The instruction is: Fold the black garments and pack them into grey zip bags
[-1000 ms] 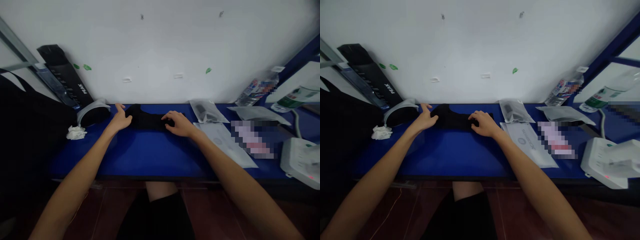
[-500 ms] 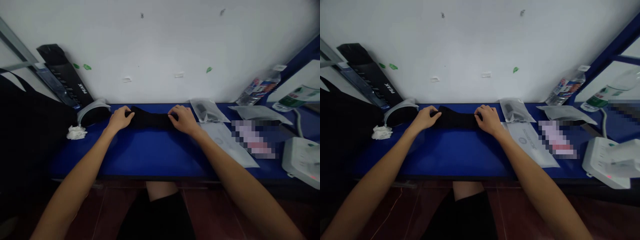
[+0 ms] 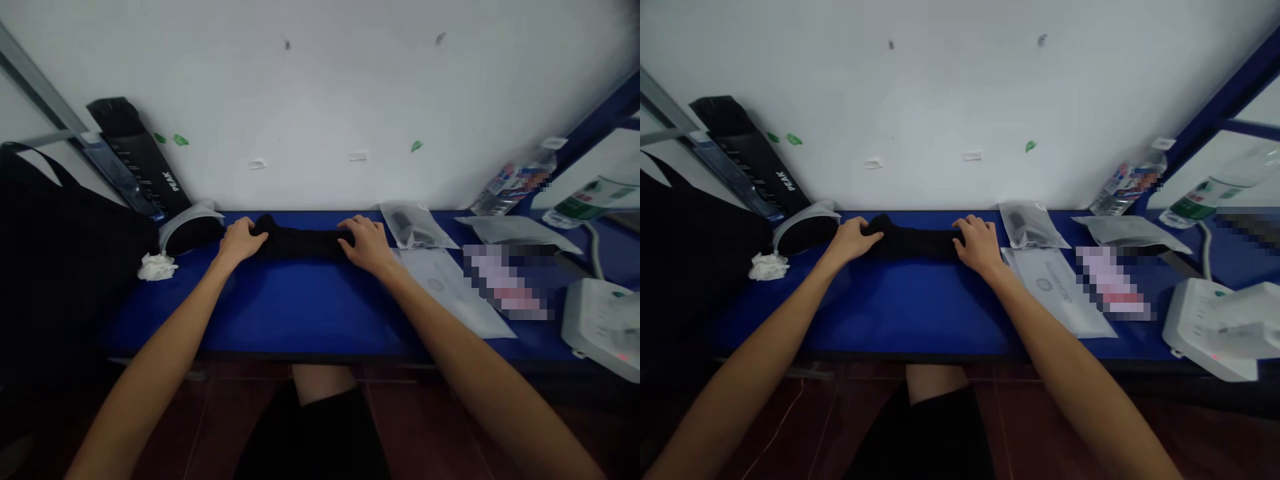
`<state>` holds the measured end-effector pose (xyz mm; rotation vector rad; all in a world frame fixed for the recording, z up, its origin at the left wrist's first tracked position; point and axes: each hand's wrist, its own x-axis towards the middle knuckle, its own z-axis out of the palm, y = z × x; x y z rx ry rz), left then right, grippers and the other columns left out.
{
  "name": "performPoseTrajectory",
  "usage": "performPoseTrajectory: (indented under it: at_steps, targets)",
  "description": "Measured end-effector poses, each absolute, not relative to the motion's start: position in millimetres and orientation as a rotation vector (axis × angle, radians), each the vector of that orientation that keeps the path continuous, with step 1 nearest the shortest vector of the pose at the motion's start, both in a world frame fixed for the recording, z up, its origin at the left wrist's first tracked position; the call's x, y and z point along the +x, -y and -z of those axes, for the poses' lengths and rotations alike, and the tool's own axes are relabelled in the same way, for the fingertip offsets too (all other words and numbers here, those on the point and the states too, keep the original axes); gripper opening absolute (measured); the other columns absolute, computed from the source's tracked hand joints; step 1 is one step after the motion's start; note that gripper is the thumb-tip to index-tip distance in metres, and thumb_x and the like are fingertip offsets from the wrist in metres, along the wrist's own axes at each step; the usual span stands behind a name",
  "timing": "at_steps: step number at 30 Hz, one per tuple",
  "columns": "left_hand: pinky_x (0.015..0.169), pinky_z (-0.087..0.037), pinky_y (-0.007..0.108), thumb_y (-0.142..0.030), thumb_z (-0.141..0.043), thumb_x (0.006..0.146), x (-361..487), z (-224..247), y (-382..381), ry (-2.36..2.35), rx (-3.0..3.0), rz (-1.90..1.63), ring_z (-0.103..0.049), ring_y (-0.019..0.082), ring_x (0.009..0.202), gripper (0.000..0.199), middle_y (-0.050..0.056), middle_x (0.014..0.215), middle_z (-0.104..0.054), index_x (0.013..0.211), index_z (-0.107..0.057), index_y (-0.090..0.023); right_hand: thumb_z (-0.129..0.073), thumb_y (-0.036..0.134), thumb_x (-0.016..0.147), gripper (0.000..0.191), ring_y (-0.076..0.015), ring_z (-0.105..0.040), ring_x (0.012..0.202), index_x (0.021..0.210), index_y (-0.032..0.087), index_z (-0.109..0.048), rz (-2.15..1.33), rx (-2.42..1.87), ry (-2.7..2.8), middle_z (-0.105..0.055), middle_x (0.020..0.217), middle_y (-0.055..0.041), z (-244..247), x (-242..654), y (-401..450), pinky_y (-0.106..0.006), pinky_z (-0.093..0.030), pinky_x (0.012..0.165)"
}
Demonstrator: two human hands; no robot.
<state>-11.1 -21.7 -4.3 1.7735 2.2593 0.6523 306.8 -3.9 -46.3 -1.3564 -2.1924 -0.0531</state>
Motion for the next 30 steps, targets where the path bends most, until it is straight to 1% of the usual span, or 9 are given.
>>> performPoseTrajectory:
  at_steps: [3,5,8,12,17,20,23,27,30]
  targets:
    - [0.097,-0.055,0.051,-0.035,-0.078,0.085,2,1,28,-2.265,1.788,-0.77,-0.069,0.038,0.117,0.03,0.013,0.114,-0.074,0.108,-0.06,-0.025,-0.05,0.02,0.104,0.036,-0.0345,-0.066,0.126,0.132,0.023,-0.073,0.062,-1.147,2.257,-0.075,0.135,-0.0143,35,291,20,-0.058,-0.038,0.118]
    - [0.097,-0.055,0.052,-0.032,-0.079,0.083,11,-2,34,-2.294,1.798,-0.813,-0.068,0.039,0.118,0.036,0.011,0.112,-0.073,0.112,-0.057,-0.027,-0.044,0.028,0.111,0.042,-0.0311,-0.063,0.137,0.144,0.025,-0.069,-0.004,-1.0,2.374,-0.07,0.15,-0.0116,35,279,29,-0.056,-0.033,0.124]
    - [0.093,-0.056,0.051,-0.03,-0.079,0.082,22,-7,43,-2.315,1.832,-0.907,-0.071,0.04,0.113,0.044,0.009,0.104,-0.073,0.118,-0.054,-0.029,-0.036,0.041,0.116,0.053,-0.0297,-0.049,0.156,0.163,0.025,-0.054,-0.144,-0.91,2.582,-0.054,0.17,-0.01,43,264,38,-0.054,-0.032,0.127]
    - [0.089,-0.057,0.046,-0.028,-0.081,0.081,34,-10,52,-2.188,1.903,-1.133,-0.075,0.034,0.1,0.056,0.003,0.092,-0.073,0.127,-0.05,-0.029,-0.032,0.049,0.117,0.06,-0.0323,-0.041,0.161,0.168,0.021,-0.048,-0.164,-0.935,2.67,-0.048,0.173,-0.011,50,255,42,-0.053,-0.033,0.127]
    - [0.087,-0.059,0.041,-0.03,-0.083,0.082,47,-7,58,-1.842,1.981,-1.3,-0.078,0.027,0.087,0.067,-0.004,0.082,-0.074,0.137,-0.045,-0.03,-0.033,0.05,0.117,0.06,-0.0362,-0.045,0.156,0.162,0.016,-0.054,-0.13,-0.921,2.661,-0.055,0.168,-0.0147,46,256,43,-0.056,-0.035,0.124]
    - [0.091,-0.059,0.042,-0.03,-0.086,0.081,55,0,60,-1.666,2.035,-1.23,-0.08,0.028,0.095,0.071,-0.001,0.089,-0.079,0.141,-0.047,-0.029,-0.035,0.049,0.117,0.057,-0.0366,-0.049,0.151,0.153,0.015,-0.062,-0.126,-0.899,2.666,-0.061,0.161,-0.0171,46,257,43,-0.057,-0.036,0.122]
    - [0.099,-0.058,0.043,-0.019,-0.082,0.083,58,8,59,-1.511,2.118,-1.167,-0.08,0.029,0.108,0.072,0.002,0.102,-0.083,0.146,-0.047,-0.028,-0.035,0.046,0.117,0.052,-0.0358,-0.056,0.141,0.141,0.016,-0.071,-0.162,-0.881,2.657,-0.07,0.149,-0.0174,48,258,42,-0.057,-0.038,0.119]
    - [0.103,-0.056,0.047,-0.008,-0.071,0.086,57,18,53,-1.483,2.298,-1.059,-0.073,0.03,0.115,0.046,0.004,0.113,-0.083,0.128,-0.065,-0.026,-0.041,0.035,0.115,0.042,-0.0322,-0.06,0.138,0.133,0.019,-0.075,-0.257,-0.829,2.591,-0.072,0.145,-0.015,51,262,34,-0.059,-0.033,0.125]
    - [0.099,-0.055,0.049,-0.008,-0.067,0.089,53,24,48,-1.501,2.457,-0.943,-0.068,0.031,0.108,0.028,0.006,0.111,-0.081,0.11,-0.076,-0.023,-0.054,0.015,0.099,0.031,-0.0301,-0.067,0.126,0.114,0.021,-0.08,-0.257,-0.864,2.432,-0.08,0.127,-0.0113,47,269,28,-0.055,-0.037,0.122]
